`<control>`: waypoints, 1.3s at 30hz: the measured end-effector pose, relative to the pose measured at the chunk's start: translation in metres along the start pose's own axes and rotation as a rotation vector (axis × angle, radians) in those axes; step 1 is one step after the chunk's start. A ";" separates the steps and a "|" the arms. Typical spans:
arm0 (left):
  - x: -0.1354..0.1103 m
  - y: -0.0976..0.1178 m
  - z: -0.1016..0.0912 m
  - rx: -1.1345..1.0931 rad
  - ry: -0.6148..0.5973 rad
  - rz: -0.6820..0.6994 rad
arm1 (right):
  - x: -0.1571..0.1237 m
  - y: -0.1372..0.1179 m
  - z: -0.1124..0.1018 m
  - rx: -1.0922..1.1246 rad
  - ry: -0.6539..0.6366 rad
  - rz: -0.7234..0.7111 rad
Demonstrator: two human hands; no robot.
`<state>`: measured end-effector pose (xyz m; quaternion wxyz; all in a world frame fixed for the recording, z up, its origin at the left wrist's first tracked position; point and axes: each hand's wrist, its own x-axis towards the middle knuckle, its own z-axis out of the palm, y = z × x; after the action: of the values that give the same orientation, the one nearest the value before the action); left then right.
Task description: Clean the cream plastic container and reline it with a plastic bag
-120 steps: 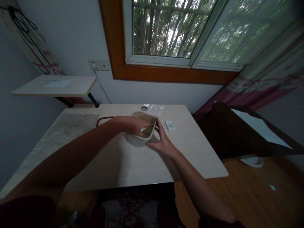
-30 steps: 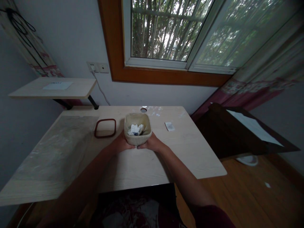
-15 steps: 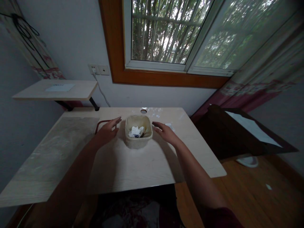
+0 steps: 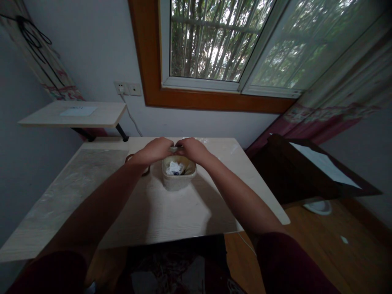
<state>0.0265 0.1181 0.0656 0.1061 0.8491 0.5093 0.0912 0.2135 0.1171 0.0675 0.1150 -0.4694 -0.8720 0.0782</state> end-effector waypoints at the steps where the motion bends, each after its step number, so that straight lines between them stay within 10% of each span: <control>1: 0.002 0.001 0.000 0.055 -0.036 -0.027 | 0.003 -0.002 0.001 -0.061 -0.018 0.015; 11: -0.014 -0.018 -0.013 -0.134 -0.322 0.053 | -0.007 0.019 -0.001 -0.010 -0.117 0.050; 16: -0.017 -0.025 -0.003 -0.158 -0.142 0.085 | -0.015 0.021 0.000 0.096 -0.041 -0.014; 22: -0.044 -0.009 -0.010 -0.175 0.198 0.427 | -0.044 0.019 -0.012 0.190 0.218 -0.358; 28: -0.069 -0.003 0.006 -0.174 0.080 0.598 | -0.069 0.010 -0.003 0.083 0.021 -0.604; 39: -0.076 -0.019 0.012 -0.089 0.030 0.623 | -0.081 0.009 0.003 -0.061 -0.042 -0.637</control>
<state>-0.0219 0.0583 0.0453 0.1027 0.9573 0.2219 0.1541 0.2627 0.0542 0.0519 0.1017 -0.1744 -0.9792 0.0219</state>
